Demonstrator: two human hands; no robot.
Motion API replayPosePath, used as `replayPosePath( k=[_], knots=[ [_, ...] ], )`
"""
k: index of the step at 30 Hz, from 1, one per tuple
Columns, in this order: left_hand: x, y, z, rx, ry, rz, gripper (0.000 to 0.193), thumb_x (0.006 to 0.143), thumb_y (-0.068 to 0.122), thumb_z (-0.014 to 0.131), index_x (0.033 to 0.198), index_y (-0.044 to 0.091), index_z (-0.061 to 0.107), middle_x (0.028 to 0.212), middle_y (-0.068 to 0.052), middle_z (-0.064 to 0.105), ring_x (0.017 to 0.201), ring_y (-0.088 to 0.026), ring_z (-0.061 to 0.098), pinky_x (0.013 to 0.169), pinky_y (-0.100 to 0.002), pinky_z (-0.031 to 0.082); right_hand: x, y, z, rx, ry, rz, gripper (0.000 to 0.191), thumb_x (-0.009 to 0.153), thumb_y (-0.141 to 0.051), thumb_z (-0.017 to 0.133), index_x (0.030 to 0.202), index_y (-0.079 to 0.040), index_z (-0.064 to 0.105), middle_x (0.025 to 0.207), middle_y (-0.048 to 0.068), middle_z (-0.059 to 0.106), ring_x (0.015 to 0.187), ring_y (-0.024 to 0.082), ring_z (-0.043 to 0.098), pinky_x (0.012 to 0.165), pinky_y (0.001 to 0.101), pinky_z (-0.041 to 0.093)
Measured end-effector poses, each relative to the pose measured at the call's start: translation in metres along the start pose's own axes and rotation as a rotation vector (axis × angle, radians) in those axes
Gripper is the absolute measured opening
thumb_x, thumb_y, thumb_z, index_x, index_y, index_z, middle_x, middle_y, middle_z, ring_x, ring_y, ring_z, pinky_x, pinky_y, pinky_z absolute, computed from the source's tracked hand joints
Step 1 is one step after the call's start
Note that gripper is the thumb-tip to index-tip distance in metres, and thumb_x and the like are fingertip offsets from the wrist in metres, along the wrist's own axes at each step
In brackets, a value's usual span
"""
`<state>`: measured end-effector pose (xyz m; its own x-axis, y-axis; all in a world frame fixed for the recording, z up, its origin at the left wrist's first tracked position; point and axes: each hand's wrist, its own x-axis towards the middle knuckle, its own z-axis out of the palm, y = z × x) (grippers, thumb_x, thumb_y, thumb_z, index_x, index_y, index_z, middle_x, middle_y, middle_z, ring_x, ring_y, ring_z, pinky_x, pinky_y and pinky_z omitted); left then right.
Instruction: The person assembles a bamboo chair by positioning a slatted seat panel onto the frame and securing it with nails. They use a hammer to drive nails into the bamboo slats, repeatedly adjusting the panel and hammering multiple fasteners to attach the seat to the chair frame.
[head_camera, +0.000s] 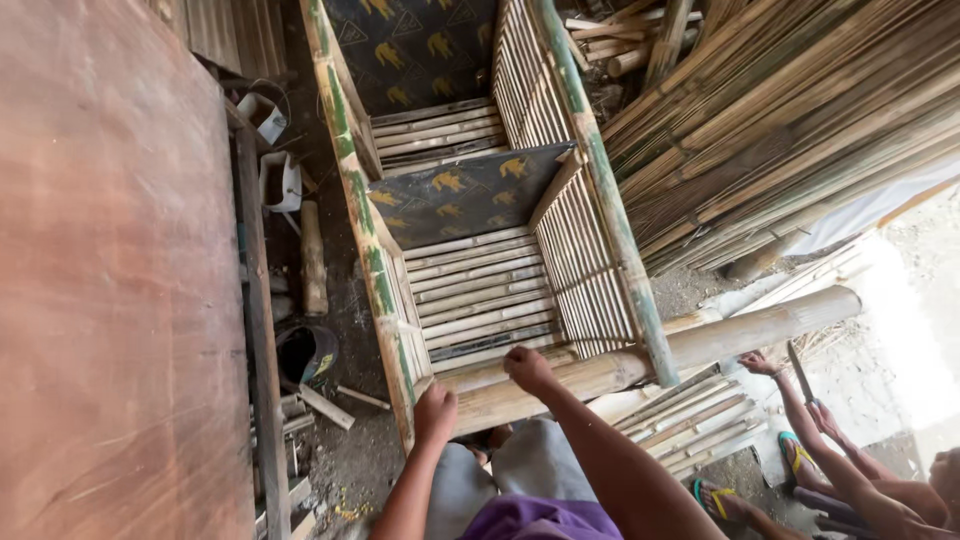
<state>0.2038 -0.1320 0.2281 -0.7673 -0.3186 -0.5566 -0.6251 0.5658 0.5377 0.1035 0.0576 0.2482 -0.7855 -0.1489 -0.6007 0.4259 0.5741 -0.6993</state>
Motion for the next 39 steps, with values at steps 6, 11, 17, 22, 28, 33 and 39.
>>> replayPosePath(
  k=[6, 11, 17, 22, 28, 33, 39],
  knots=[
    [-0.012, -0.009, 0.01, 0.276, -0.153, 0.071, 0.052, 0.089, 0.03, 0.067, 0.131, 0.003, 0.054, 0.133, -0.023, 0.058, 0.127, -0.039, 0.055, 0.106, -0.046, 0.047, -0.007, 0.015, 0.005, -0.441, -0.109, 0.034, 0.028, 0.097, -0.03, 0.055, 0.11, -0.012, 0.071, 0.107, 0.019, 0.074, 0.102, 0.039, 0.069, 0.089, 0.0501, 0.054],
    [-0.011, -0.011, 0.009, 0.732, -0.504, 0.198, 0.091, 0.086, 0.039, 0.078, 0.153, 0.005, 0.026, 0.162, -0.017, 0.026, 0.148, -0.035, 0.028, 0.122, -0.046, 0.029, 0.007, 0.032, 0.016, -0.767, -0.188, -0.049, 0.038, 0.095, -0.033, 0.055, 0.125, -0.01, 0.062, 0.136, 0.017, 0.056, 0.134, 0.034, 0.046, 0.111, 0.0543, 0.035],
    [0.01, -0.034, 0.014, 0.708, -0.262, 0.469, 0.07, 0.088, 0.012, 0.064, 0.149, -0.003, 0.035, 0.15, -0.02, 0.04, 0.138, -0.037, 0.039, 0.115, -0.047, 0.032, 0.028, 0.05, 0.02, -0.729, -0.233, 0.045, 0.05, 0.099, -0.039, 0.045, 0.135, -0.007, 0.055, 0.144, 0.016, 0.052, 0.14, 0.033, 0.04, 0.119, 0.0518, 0.021],
    [0.028, -0.037, 0.009, 0.787, -0.492, 0.432, 0.059, 0.093, 0.014, 0.054, 0.149, -0.001, 0.039, 0.149, -0.019, 0.042, 0.137, -0.035, 0.041, 0.117, -0.045, 0.029, 0.031, 0.052, 0.023, -0.717, -0.239, 0.039, 0.05, 0.099, -0.039, 0.044, 0.135, -0.006, 0.056, 0.146, 0.013, 0.052, 0.144, 0.029, 0.038, 0.121, 0.0534, 0.019],
    [0.058, -0.03, -0.003, 1.114, -0.57, 0.547, 0.053, 0.101, 0.021, 0.049, 0.149, -0.002, 0.043, 0.144, -0.021, 0.052, 0.138, -0.035, 0.044, 0.121, -0.053, 0.016, 0.044, 0.051, 0.024, -0.762, -0.308, 0.137, 0.053, 0.102, -0.049, 0.043, 0.132, -0.009, 0.062, 0.148, 0.013, 0.05, 0.145, 0.03, 0.037, 0.121, 0.0572, 0.018],
    [0.075, -0.026, -0.009, 1.225, -0.734, 0.523, 0.045, 0.107, 0.02, 0.042, 0.148, 0.003, 0.05, 0.147, -0.017, 0.054, 0.142, -0.034, 0.044, 0.126, -0.053, 0.01, 0.047, 0.052, 0.024, -0.723, -0.339, 0.169, 0.054, 0.104, -0.051, 0.039, 0.129, -0.01, 0.063, 0.142, 0.014, 0.056, 0.141, 0.03, 0.043, 0.122, 0.058, 0.019],
    [0.079, -0.012, -0.012, 1.317, -0.811, 0.448, 0.042, 0.105, 0.018, 0.049, 0.144, 0.004, 0.057, 0.146, -0.018, 0.055, 0.14, -0.033, 0.046, 0.123, -0.053, 0.017, 0.047, 0.043, 0.025, -0.729, -0.363, 0.194, 0.052, 0.104, -0.05, 0.041, 0.129, -0.009, 0.063, 0.143, 0.013, 0.056, 0.142, 0.028, 0.042, 0.122, 0.0593, 0.017]
  ],
)
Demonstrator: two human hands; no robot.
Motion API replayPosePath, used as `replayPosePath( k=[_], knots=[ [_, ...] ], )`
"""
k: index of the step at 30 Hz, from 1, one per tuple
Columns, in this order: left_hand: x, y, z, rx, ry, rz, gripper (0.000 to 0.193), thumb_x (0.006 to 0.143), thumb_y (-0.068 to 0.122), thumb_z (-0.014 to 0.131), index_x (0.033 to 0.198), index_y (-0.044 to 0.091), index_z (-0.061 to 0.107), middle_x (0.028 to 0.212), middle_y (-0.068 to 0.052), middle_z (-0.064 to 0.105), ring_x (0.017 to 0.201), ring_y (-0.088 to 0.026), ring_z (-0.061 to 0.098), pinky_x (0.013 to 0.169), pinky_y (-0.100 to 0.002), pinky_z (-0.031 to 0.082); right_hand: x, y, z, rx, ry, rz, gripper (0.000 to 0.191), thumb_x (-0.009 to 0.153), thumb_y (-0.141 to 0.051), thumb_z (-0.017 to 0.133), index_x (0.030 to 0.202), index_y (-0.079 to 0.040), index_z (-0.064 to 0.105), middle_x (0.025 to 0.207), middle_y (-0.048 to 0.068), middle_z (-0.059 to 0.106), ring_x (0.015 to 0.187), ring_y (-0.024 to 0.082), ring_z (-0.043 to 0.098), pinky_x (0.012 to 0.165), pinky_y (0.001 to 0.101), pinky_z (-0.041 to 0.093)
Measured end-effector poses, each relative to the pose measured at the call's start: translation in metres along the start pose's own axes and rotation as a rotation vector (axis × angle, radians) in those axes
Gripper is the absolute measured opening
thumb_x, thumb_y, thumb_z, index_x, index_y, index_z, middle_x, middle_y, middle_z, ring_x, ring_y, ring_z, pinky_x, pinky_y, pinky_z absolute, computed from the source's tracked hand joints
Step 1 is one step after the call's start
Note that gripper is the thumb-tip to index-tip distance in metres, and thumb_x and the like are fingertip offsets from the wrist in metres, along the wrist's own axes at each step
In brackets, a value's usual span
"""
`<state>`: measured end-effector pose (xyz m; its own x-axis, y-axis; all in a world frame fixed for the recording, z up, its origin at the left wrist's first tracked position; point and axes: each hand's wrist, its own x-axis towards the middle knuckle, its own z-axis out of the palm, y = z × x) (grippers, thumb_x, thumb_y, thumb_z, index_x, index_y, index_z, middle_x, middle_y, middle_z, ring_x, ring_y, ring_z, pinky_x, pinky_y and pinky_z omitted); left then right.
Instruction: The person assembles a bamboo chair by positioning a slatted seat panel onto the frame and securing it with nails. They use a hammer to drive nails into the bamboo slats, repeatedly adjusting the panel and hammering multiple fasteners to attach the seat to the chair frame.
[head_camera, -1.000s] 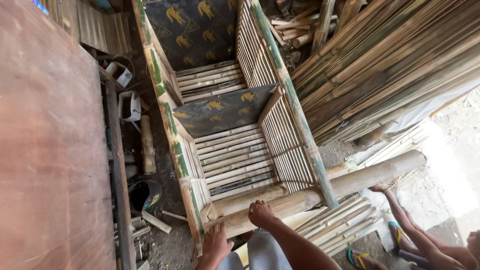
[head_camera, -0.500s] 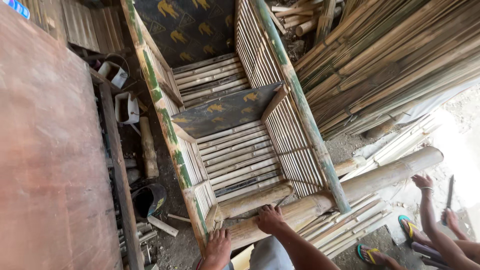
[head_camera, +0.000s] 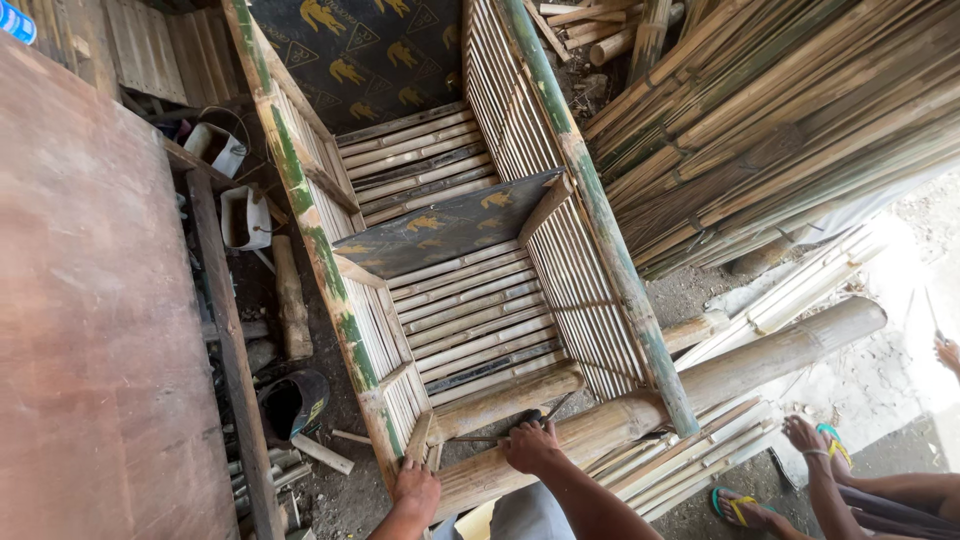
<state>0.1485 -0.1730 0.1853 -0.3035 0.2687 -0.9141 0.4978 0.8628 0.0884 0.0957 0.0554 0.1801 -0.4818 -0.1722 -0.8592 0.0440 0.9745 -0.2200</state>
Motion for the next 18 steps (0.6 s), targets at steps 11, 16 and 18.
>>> replayPosePath(
  k=[11, 16, 18],
  knots=[
    [-0.007, -0.001, -0.009, -0.334, 0.178, -0.007, 0.029, 0.097, 0.006, 0.055, 0.123, 0.005, 0.066, 0.137, -0.021, 0.058, 0.13, -0.033, 0.054, 0.117, -0.051, 0.033, -0.002, -0.033, 0.002, 0.386, 0.27, -0.046, 0.026, 0.091, -0.03, 0.065, 0.105, -0.012, 0.076, 0.105, 0.013, 0.074, 0.105, 0.034, 0.068, 0.093, 0.0503, 0.052],
    [-0.034, -0.004, -0.029, -0.713, 0.464, -0.025, 0.026, 0.095, 0.016, 0.062, 0.118, 0.003, 0.065, 0.123, -0.018, 0.065, 0.12, -0.034, 0.06, 0.105, -0.047, 0.045, -0.022, -0.069, -0.004, 0.854, 0.495, -0.266, 0.017, 0.087, -0.017, 0.071, 0.097, -0.003, 0.076, 0.084, 0.012, 0.079, 0.072, 0.021, 0.076, 0.067, 0.0345, 0.06],
    [-0.048, -0.009, -0.038, -0.832, 0.591, -0.024, 0.031, 0.092, 0.018, 0.068, 0.119, 0.003, 0.064, 0.123, -0.018, 0.065, 0.118, -0.036, 0.06, 0.102, -0.046, 0.048, -0.037, -0.084, -0.015, 1.005, 0.426, -0.237, 0.019, 0.089, -0.017, 0.071, 0.1, -0.002, 0.076, 0.084, 0.008, 0.079, 0.066, 0.017, 0.073, 0.062, 0.0321, 0.059]
  ],
)
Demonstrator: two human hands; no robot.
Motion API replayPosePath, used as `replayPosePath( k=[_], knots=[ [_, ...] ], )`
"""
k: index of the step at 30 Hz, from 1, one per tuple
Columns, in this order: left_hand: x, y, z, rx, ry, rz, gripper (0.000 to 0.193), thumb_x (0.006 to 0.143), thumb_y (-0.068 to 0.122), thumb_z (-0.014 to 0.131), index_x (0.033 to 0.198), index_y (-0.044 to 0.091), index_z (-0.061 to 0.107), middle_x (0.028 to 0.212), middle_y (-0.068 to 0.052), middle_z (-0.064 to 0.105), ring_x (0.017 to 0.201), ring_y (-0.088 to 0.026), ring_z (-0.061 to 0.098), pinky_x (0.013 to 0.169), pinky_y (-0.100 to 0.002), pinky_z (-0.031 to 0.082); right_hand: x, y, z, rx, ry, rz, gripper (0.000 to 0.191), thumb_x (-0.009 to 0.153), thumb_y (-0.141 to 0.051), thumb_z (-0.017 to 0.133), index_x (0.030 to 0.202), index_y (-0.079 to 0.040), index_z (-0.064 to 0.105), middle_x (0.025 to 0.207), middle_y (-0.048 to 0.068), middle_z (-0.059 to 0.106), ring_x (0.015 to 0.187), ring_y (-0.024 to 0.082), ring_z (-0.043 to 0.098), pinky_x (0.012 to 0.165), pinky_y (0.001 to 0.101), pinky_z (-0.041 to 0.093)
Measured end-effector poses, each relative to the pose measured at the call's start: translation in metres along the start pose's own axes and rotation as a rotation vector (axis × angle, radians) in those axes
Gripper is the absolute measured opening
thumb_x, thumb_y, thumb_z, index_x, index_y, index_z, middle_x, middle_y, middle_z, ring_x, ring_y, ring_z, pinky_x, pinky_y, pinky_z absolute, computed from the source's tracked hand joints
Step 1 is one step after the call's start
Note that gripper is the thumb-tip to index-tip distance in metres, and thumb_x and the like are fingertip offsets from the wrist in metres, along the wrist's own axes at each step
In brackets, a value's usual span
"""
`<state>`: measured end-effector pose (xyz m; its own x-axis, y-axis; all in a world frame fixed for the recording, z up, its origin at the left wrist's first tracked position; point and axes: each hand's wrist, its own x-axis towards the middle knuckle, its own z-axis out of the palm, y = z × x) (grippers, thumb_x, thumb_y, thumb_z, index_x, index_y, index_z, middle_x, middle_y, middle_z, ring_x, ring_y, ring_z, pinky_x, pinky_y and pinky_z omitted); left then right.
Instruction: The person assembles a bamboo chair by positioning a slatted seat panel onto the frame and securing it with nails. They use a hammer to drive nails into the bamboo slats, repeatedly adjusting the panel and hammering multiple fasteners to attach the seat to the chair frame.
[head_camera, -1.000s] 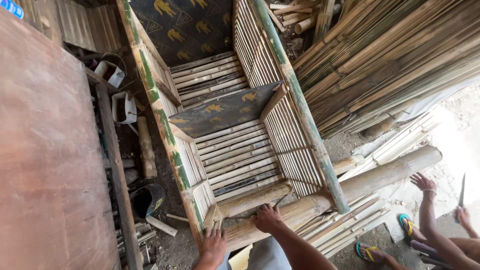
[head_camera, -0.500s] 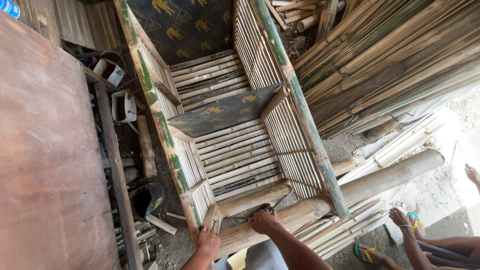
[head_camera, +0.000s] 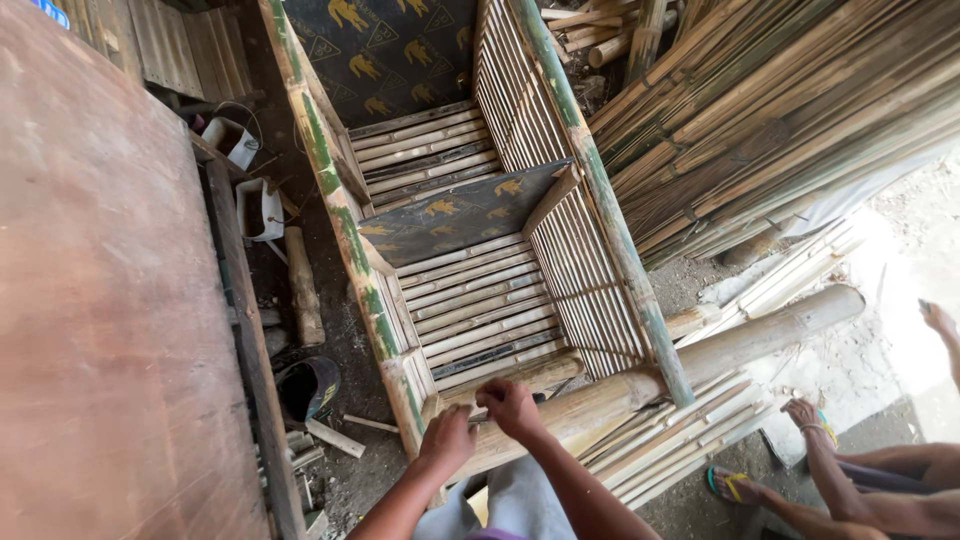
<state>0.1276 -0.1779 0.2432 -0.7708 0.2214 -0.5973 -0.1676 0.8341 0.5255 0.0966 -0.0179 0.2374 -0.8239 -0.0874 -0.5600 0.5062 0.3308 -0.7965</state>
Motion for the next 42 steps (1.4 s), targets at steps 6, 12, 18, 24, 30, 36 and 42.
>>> replayPosePath(
  k=[6, 12, 18, 24, 30, 36, 42],
  knots=[
    [-0.019, -0.007, -0.041, -0.188, 0.25, 0.261, 0.038, 0.085, 0.011, 0.072, 0.122, 0.002, 0.067, 0.12, -0.021, 0.069, 0.115, -0.039, 0.064, 0.099, -0.046, 0.051, -0.035, -0.058, 0.003, 0.041, 0.065, -0.057, 0.025, 0.096, -0.021, 0.069, 0.1, 0.002, 0.075, 0.081, 0.01, 0.078, 0.068, 0.015, 0.072, 0.063, 0.0298, 0.058],
    [-0.037, 0.003, -0.075, -0.257, 0.343, 0.371, 0.037, 0.085, 0.009, 0.074, 0.12, 0.0, 0.066, 0.114, -0.023, 0.07, 0.105, -0.04, 0.068, 0.089, -0.045, 0.055, -0.047, -0.08, 0.005, 0.046, 0.019, -0.193, 0.024, 0.095, -0.02, 0.068, 0.105, 0.001, 0.074, 0.087, 0.008, 0.078, 0.076, 0.013, 0.075, 0.07, 0.0288, 0.062],
    [-0.067, 0.042, -0.082, -0.381, 0.377, 0.276, 0.035, 0.086, 0.008, 0.073, 0.12, 0.004, 0.067, 0.111, -0.019, 0.072, 0.094, -0.035, 0.072, 0.08, -0.042, 0.058, -0.056, -0.075, -0.002, 0.179, -0.056, -0.204, 0.024, 0.096, -0.019, 0.069, 0.109, 0.002, 0.073, 0.089, 0.008, 0.078, 0.076, 0.013, 0.071, 0.069, 0.0289, 0.059],
    [-0.096, 0.072, -0.064, -0.455, 0.398, 0.182, 0.041, 0.085, 0.005, 0.068, 0.125, 0.002, 0.065, 0.11, -0.019, 0.073, 0.088, -0.03, 0.074, 0.078, -0.038, 0.059, -0.082, -0.063, -0.026, 0.304, -0.126, -0.187, 0.023, 0.097, -0.013, 0.07, 0.111, 0.004, 0.07, 0.093, 0.008, 0.077, 0.077, 0.013, 0.068, 0.071, 0.0292, 0.057],
    [-0.109, 0.106, -0.067, -0.626, 0.374, 0.165, 0.038, 0.09, 0.012, 0.066, 0.128, 0.004, 0.066, 0.107, -0.017, 0.076, 0.091, -0.023, 0.077, 0.076, -0.034, 0.059, -0.104, -0.075, -0.055, 0.262, -0.088, -0.217, 0.024, 0.097, -0.013, 0.068, 0.115, 0.003, 0.07, 0.096, 0.01, 0.075, 0.082, 0.012, 0.068, 0.074, 0.0285, 0.058],
    [-0.121, 0.138, -0.095, -0.592, 0.375, 0.263, 0.037, 0.092, 0.014, 0.066, 0.128, 0.003, 0.066, 0.107, -0.014, 0.077, 0.09, -0.024, 0.077, 0.078, -0.034, 0.059, -0.114, -0.1, -0.07, 0.377, 0.028, -0.302, 0.027, 0.098, -0.016, 0.067, 0.118, 0.003, 0.069, 0.099, 0.007, 0.076, 0.087, 0.012, 0.071, 0.078, 0.0282, 0.06],
    [-0.126, 0.161, -0.118, -0.588, 0.116, 0.456, 0.035, 0.098, 0.017, 0.062, 0.13, 0.004, 0.064, 0.108, -0.011, 0.077, 0.097, -0.017, 0.076, 0.085, -0.03, 0.06, -0.171, -0.104, -0.087, 0.659, 0.186, -0.344, 0.034, 0.104, -0.026, 0.063, 0.123, 0.002, 0.064, 0.106, 0.005, 0.072, 0.094, 0.013, 0.07, 0.085, 0.0301, 0.061]
  ],
)
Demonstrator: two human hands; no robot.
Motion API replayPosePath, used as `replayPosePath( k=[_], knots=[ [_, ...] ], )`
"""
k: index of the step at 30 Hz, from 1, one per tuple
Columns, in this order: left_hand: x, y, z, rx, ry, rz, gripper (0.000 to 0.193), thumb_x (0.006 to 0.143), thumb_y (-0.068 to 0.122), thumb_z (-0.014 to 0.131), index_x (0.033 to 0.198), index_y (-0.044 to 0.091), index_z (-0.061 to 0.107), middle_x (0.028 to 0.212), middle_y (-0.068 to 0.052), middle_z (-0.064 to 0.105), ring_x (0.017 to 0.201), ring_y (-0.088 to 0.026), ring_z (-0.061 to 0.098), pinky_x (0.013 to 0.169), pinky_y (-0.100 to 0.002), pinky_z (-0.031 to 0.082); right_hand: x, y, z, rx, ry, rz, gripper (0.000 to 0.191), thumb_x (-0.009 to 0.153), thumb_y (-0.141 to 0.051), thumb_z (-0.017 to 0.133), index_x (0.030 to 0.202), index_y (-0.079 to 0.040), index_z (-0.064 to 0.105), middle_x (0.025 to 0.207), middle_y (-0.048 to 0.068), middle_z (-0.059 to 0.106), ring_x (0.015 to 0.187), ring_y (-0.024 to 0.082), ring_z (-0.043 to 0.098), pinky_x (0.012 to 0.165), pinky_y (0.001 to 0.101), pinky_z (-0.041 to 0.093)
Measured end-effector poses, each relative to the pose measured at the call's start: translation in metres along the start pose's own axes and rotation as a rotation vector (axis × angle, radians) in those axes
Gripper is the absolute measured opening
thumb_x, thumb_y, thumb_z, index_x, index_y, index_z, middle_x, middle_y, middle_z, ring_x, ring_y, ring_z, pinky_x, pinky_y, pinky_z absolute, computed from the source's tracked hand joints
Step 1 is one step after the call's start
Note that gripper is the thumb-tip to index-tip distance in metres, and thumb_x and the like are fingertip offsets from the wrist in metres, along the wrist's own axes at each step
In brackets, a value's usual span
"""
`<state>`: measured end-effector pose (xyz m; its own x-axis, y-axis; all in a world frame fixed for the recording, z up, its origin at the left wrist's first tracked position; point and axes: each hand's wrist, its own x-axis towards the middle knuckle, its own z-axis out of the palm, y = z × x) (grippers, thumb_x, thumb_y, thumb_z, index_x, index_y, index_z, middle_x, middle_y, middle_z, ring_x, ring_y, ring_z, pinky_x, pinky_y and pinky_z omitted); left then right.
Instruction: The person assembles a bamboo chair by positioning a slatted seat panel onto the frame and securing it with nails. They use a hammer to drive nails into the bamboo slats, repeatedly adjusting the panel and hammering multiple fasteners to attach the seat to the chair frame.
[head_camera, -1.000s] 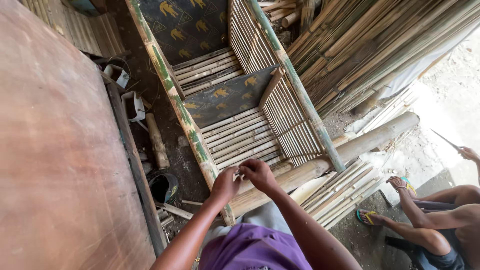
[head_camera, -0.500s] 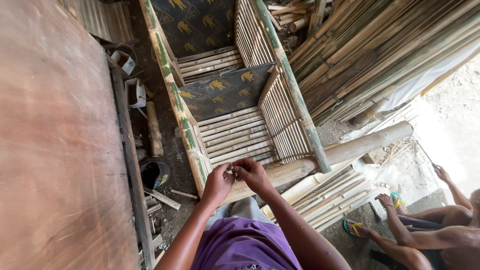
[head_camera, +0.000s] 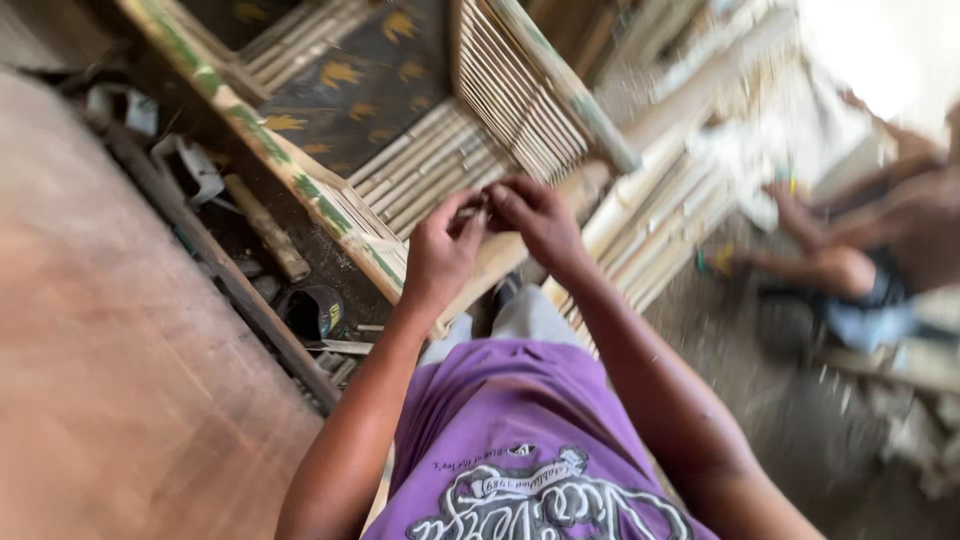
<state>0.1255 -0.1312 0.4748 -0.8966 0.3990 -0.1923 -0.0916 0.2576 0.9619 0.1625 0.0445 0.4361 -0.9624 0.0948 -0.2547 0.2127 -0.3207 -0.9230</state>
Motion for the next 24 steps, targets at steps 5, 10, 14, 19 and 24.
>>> replayPosePath(
  k=[5, 10, 14, 19, 24],
  knots=[
    [-0.019, 0.01, 0.016, -0.069, -0.361, 0.12, 0.032, 0.099, 0.007, 0.061, 0.13, 0.0, 0.067, 0.114, -0.009, 0.075, 0.099, -0.013, 0.073, 0.088, -0.027, 0.06, -0.102, -0.011, 0.008, -0.017, 0.322, -0.119, 0.032, 0.106, -0.024, 0.065, 0.124, 0.002, 0.066, 0.103, 0.007, 0.072, 0.092, 0.013, 0.069, 0.086, 0.0293, 0.061],
    [-0.062, 0.021, 0.056, -0.112, -0.773, 0.074, 0.028, 0.103, 0.008, 0.062, 0.129, -0.002, 0.065, 0.117, -0.009, 0.074, 0.103, -0.014, 0.072, 0.091, -0.028, 0.059, -0.231, 0.005, 0.036, 0.138, 0.709, -0.165, 0.027, 0.106, -0.021, 0.066, 0.116, 0.004, 0.069, 0.092, 0.009, 0.073, 0.079, 0.013, 0.068, 0.07, 0.0284, 0.056],
    [-0.102, 0.044, 0.099, -0.01, -1.102, 0.118, 0.03, 0.101, 0.008, 0.064, 0.129, -0.002, 0.065, 0.119, -0.009, 0.073, 0.104, -0.015, 0.072, 0.091, -0.029, 0.058, -0.329, 0.017, 0.058, 0.18, 1.058, -0.232, 0.023, 0.104, -0.017, 0.065, 0.116, 0.003, 0.069, 0.093, 0.009, 0.073, 0.082, 0.013, 0.07, 0.074, 0.0275, 0.06],
    [-0.163, 0.081, 0.158, 0.157, -1.418, 0.309, 0.032, 0.102, 0.013, 0.066, 0.13, 0.0, 0.067, 0.118, -0.008, 0.076, 0.102, -0.013, 0.073, 0.089, -0.028, 0.06, -0.432, 0.02, 0.082, 0.156, 1.455, -0.299, 0.019, 0.106, -0.014, 0.064, 0.115, 0.001, 0.069, 0.095, 0.009, 0.074, 0.083, 0.013, 0.07, 0.078, 0.0275, 0.061],
    [-0.235, 0.12, 0.221, 0.067, -1.706, 0.376, 0.032, 0.105, 0.012, 0.066, 0.133, -0.002, 0.064, 0.122, -0.01, 0.075, 0.105, -0.014, 0.072, 0.092, -0.028, 0.06, -0.507, 0.007, 0.095, 0.249, 1.669, -0.523, 0.018, 0.108, -0.015, 0.063, 0.115, 0.001, 0.069, 0.096, 0.008, 0.072, 0.083, 0.013, 0.07, 0.079, 0.0277, 0.06]
  ],
)
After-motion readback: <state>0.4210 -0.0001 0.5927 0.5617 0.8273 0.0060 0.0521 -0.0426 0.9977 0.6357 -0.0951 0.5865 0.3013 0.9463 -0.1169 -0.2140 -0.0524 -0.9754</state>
